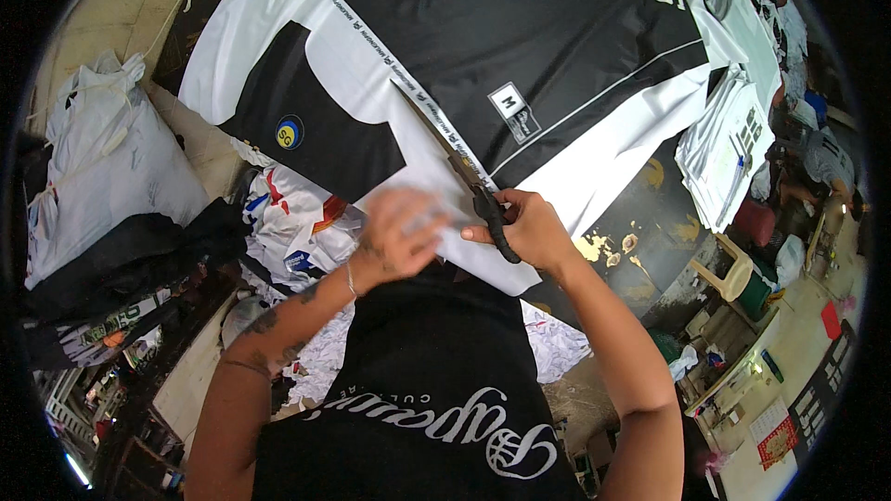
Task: The person cuts a black and white jersey with scissors, then unfolds and cuts a large white sheet of fabric or paper on a cluttered table. The person repeats the cutting process on another similar white sheet, handling each piece individually.
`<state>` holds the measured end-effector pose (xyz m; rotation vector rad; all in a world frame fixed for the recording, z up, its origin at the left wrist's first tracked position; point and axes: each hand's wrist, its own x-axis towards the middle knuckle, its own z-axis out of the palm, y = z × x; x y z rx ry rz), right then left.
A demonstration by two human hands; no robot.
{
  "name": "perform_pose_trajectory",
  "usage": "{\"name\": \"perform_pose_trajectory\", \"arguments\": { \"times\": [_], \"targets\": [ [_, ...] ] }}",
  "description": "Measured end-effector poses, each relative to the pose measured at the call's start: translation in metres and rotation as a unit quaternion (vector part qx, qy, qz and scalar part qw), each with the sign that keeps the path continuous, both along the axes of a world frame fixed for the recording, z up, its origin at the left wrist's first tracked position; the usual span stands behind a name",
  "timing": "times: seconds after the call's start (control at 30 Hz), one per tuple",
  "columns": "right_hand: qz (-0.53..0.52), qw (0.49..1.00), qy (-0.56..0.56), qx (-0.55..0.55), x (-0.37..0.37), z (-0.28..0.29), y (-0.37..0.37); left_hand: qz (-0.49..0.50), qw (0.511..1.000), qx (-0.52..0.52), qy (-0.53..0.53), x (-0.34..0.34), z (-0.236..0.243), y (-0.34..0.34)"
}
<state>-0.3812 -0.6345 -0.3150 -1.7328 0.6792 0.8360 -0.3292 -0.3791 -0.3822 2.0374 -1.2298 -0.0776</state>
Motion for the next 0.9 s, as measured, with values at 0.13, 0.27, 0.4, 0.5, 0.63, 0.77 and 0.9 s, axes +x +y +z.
{"name": "perform_pose_trajectory", "arguments": {
  "times": [0.13,0.27,0.4,0.5,0.63,0.77,0.9],
  "targets": [
    [-0.019,1.0,-0.021,0.012,0.03,0.0,0.011,-0.07,0.989,0.126,-0.035,0.052,-0.006,0.019],
    [-0.01,1.0,0.01,0.003,0.059,0.005,0.019,-0.116,0.989,0.09,-0.025,0.059,-0.016,0.023],
    [-0.017,1.0,0.013,-0.001,0.088,0.01,0.025,-0.145,0.987,0.068,-0.006,0.06,-0.021,0.026],
    [-0.018,0.999,0.026,0.008,0.11,0.009,0.027,-0.16,0.985,0.063,0.015,0.064,-0.022,0.029],
    [0.0,1.0,0.024,0.011,0.136,0.008,0.03,-0.18,0.982,0.054,0.028,0.067,-0.023,0.03],
    [0.004,1.0,0.024,-0.002,0.169,0.008,0.035,-0.2,0.979,0.029,0.024,0.069,-0.025,0.029],
    [0.038,0.998,0.041,-0.01,0.197,0.011,0.041,-0.226,0.972,0.003,0.055,0.075,-0.024,0.029]
  ]
}}
